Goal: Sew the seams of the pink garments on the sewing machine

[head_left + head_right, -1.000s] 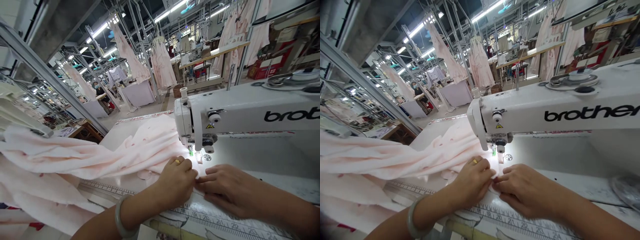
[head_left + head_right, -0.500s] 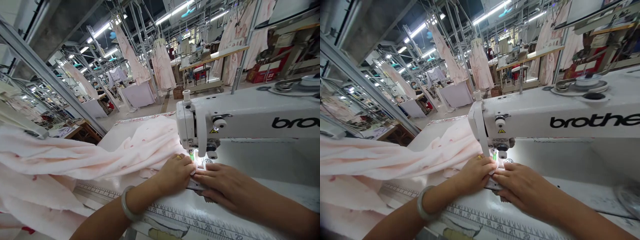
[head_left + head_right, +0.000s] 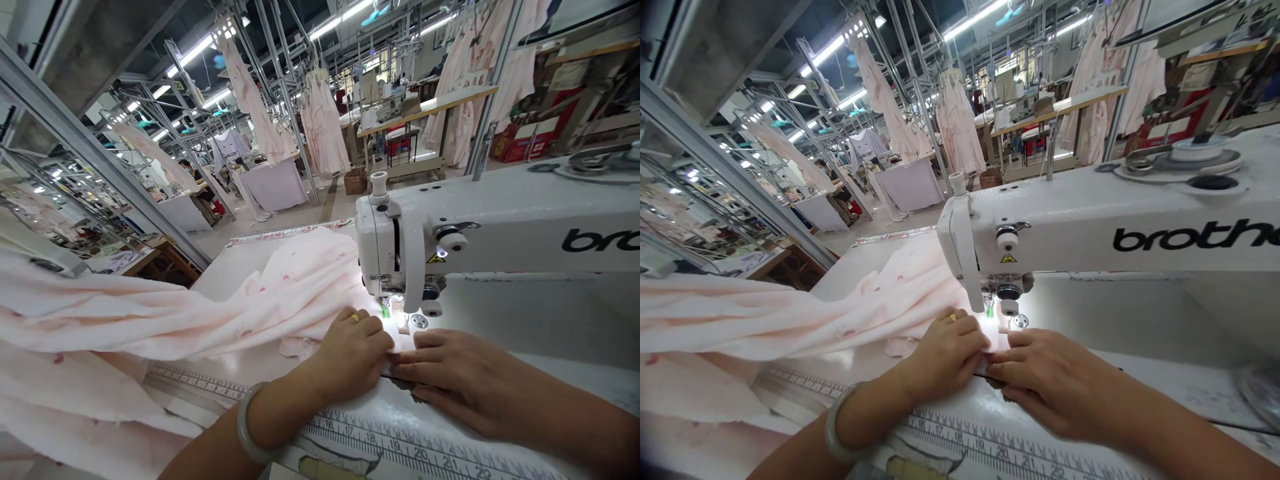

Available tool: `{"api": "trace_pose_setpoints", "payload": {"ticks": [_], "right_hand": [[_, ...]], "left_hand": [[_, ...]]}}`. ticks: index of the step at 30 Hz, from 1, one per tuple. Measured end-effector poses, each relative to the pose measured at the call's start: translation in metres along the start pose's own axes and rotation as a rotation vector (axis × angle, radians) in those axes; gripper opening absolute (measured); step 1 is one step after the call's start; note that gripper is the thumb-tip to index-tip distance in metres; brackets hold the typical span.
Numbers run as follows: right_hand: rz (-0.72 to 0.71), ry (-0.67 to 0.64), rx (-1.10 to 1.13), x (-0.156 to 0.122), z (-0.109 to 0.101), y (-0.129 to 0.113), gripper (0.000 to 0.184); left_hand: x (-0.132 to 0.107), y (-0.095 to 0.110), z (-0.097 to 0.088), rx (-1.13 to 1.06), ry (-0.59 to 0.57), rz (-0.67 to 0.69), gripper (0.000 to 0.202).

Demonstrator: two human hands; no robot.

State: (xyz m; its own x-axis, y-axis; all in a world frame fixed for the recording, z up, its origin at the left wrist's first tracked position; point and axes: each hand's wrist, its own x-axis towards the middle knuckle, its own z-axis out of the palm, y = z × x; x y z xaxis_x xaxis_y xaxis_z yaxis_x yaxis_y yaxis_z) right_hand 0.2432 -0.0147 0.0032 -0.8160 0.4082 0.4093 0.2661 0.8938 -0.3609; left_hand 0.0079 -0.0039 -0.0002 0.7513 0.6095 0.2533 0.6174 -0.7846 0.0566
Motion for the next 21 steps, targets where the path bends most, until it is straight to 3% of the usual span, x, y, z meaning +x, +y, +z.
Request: {"api": "trace_pose_setpoints", "payload": {"ticks": [3,9,18,21], "right_hand": [[0.002,-0.010,-0.001,-0.001,0.001,0.001,0.030],[0.062,0.062,-0.090,-0.004,0.005,0.008,0.030],[0.053,0.028,-0.113,-0.007,0.005,0.014,0.030],[0.054,0.048,-0.101,-0.007,0.004,0.012,0.030]], "left_hand": [[0.001,0.002,0.000,0.017,-0.054,0.033,0.011],[0.006,-0.001,-0.004,0.086,-0.097,-0.031,0.012],[0.005,-0.009,0.005,-0.006,0.024,-0.033,0.011],[0.005,-0.012,0.007,0.006,0.015,-0.008,0.012]]}}
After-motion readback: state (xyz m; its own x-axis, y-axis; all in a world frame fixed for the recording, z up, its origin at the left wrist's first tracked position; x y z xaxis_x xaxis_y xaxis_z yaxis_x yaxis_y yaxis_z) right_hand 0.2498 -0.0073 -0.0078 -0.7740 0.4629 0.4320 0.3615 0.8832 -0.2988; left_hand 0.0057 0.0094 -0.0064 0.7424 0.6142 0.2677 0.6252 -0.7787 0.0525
